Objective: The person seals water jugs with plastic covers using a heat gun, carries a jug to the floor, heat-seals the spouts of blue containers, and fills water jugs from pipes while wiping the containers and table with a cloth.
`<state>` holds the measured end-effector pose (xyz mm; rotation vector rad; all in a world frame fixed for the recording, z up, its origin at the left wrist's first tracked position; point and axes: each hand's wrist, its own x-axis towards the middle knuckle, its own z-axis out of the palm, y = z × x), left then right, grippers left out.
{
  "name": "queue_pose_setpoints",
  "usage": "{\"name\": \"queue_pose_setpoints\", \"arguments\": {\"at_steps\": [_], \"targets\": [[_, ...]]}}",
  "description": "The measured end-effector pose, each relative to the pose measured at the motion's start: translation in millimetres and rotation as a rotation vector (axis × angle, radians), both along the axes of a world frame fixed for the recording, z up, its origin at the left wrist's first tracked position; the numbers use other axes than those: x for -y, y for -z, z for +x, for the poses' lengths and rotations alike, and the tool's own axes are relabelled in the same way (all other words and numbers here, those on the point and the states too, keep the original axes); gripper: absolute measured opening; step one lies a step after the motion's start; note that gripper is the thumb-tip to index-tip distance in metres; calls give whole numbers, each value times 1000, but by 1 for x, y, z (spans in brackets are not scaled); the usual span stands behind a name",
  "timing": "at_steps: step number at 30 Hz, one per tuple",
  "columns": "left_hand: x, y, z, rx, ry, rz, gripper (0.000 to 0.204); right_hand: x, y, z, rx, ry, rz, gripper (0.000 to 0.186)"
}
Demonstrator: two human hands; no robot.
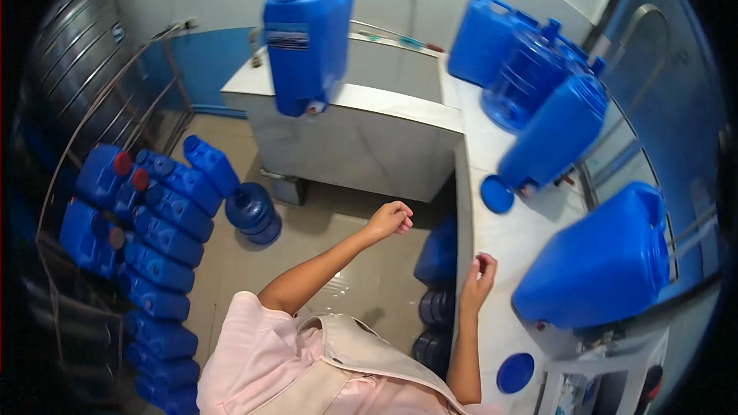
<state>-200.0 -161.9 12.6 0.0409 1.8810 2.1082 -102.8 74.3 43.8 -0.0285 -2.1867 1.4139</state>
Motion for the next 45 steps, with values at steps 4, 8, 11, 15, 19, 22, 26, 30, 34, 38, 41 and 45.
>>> {"name": "queue_pose_setpoints", "arguments": {"at_steps": [4,8,11,15,19,22,26,30,34,38,41,45], "targets": [[79,13,37,-10,-144,22,16,84,1,-12,2,-268,109,16],[180,50,69,67,-327,73,15,179,6,-18,41,-530,96,18],[200,54,86,183,-331,-43,16,215,-5,-1,136,-618,96,18],[180,60,74,163,-174,-11,18,211,24,10,280,-622,101,19],[185,71,100,1,-194,59,16,208,68,0,626,-743,5,18],[240,90,150,1,-325,20,14,259,93,-2,758,-885,-40,18],[337,130,251,248,-711,92,20,347,87,13,760,-1206,31,19],[423,147,345,349,-1120,52,20,426,92,28,761,-1409,198,21],[484,128,397,353,-1268,64,19,500,103,34,780,-1488,192,21],[544,110,404,406,-1262,65,18,576,109,28,869,-1466,202,20],[598,112,398,409,-1280,58,18,631,122,10,846,-1465,188,19],[665,123,368,408,-1244,129,18,703,134,-32,836,-1457,117,16]]}}
